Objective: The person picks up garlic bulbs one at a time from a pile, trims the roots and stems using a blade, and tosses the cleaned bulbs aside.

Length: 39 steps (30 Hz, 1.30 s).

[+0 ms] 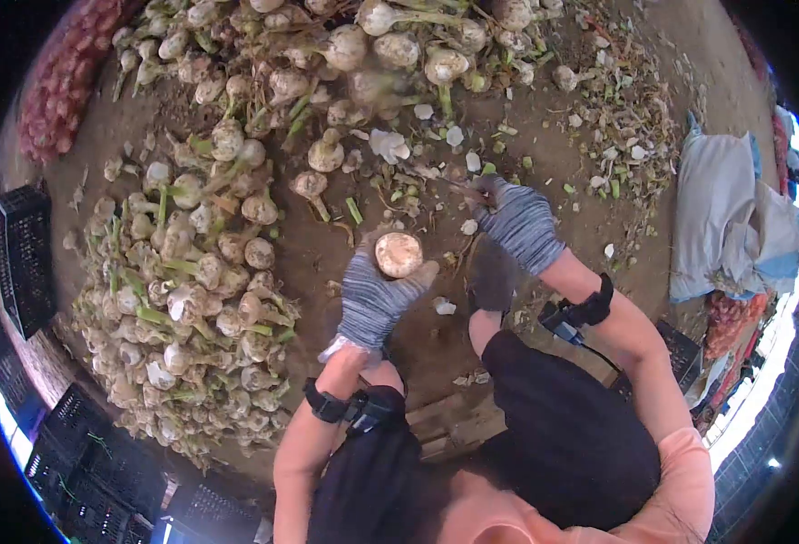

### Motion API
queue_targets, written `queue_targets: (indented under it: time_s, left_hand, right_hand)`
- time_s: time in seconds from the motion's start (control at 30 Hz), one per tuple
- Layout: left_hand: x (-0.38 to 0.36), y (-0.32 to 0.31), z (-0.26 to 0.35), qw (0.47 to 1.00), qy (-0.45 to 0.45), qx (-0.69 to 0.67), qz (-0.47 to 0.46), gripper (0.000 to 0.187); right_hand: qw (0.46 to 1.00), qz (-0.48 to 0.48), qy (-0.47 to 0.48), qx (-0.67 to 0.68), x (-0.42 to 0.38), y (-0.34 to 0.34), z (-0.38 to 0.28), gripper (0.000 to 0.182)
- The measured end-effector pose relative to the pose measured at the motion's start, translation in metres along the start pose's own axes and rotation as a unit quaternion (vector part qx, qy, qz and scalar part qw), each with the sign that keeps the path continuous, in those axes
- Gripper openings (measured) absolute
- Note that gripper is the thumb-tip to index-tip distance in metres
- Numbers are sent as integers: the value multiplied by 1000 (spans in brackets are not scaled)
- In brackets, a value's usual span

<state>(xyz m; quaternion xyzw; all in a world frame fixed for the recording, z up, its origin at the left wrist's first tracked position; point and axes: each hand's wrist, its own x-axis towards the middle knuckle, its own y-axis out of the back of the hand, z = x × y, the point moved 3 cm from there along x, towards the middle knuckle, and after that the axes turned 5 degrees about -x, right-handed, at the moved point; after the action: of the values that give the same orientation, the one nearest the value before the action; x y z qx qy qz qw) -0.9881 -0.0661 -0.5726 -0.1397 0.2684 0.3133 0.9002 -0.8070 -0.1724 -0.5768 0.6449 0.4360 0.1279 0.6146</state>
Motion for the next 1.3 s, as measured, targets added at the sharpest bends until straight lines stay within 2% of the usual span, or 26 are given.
queue_targets:
  time_s: [0.07,0.13,0.17,0.23,0.3,0.4,0.47,0.53,0.57,0.6,0.63,0.7,0.73,0.8,0.83,0.87,0.9,0.93,0.97,1.0,1.07,1.1,1.17,1.2,1.23,1.3]
  left_hand:
    - [-2,4,3,998,-48,42,29,53]
    - [0,9,-5,995,-44,83,32,51]
    - [1,9,-7,1000,-29,13,-3,55]
    - [0,7,-13,997,-12,-58,-39,59]
    - [-5,11,-14,996,-84,21,-7,60]
    - [-4,13,-13,995,-75,37,-48,60]
    - [-6,10,-12,997,-25,-63,-43,61]
    - [-7,5,-10,969,97,-226,-25,60]
    - [-5,6,-1,993,90,-55,-56,60]
    - [-4,9,6,986,79,119,-84,59]
    - [-6,11,9,986,77,121,-82,59]
    - [-14,12,14,999,16,-38,-28,56]
    - [-10,10,14,999,10,-43,-24,56]
    - [-7,9,8,997,1,-76,-14,49]
    - [-3,8,1,992,-100,-76,-15,43]
    - [-3,10,1,992,-102,-77,-14,43]
    - [-4,14,2,994,-100,-28,-36,36]
    - [-5,17,3,993,-98,22,-60,29]
    - [-7,19,6,979,-146,141,-33,23]
    - [-5,20,9,978,-149,140,-33,23]
    - [-5,15,14,939,-183,281,-72,22]
    - [-2,13,12,939,-182,281,-75,22]
    - [-2,8,15,890,-344,285,-86,21]
    - [-4,9,19,890,-344,287,-87,21]
    - [-8,12,30,886,-366,271,-83,20]
    - [-14,27,52,877,-397,261,-66,19]
  right_hand:
    - [999,-30,-7,31,-1,-8,7,36]
    - [983,-98,152,11,-15,7,-22,33]
    - [984,-98,151,10,-20,8,-29,33]
    - [963,-82,254,44,-28,10,-48,27]
    - [965,-92,247,13,-28,18,-57,23]
    - [961,-85,265,-8,-28,17,-58,13]
    - [960,-73,270,-20,-30,17,-58,13]
    - [968,-64,241,-37,-26,6,-41,17]
    - [974,-52,215,-54,-20,-2,-27,21]
    - [984,-90,131,-84,-10,-11,-6,22]
    - [984,-127,47,-113,-5,-18,17,23]
    - [994,-79,42,-66,-17,-15,45,23]
    - [998,-27,42,-24,-15,-11,55,24]
    - [998,-45,34,-8,-13,-13,45,28]
    - [997,-62,45,-3,-10,-23,39,31]
    - [995,-81,57,3,-8,-30,31,35]
    - [985,-112,56,122,-8,-35,25,40]
    - [985,-110,55,124,-9,-37,19,40]
    - [979,-143,56,132,-9,-41,12,40]
    - [973,-176,58,137,-8,-39,2,41]
    - [964,-174,92,181,-3,-19,-29,40]
    - [950,-171,124,228,-3,-10,-40,39]
    - [956,-160,134,206,1,-17,-38,38]
    - [961,-148,147,181,5,-24,-36,38]
    - [976,-151,124,99,9,-74,-4,41]
    - [977,-166,106,80,1,-67,14,43]
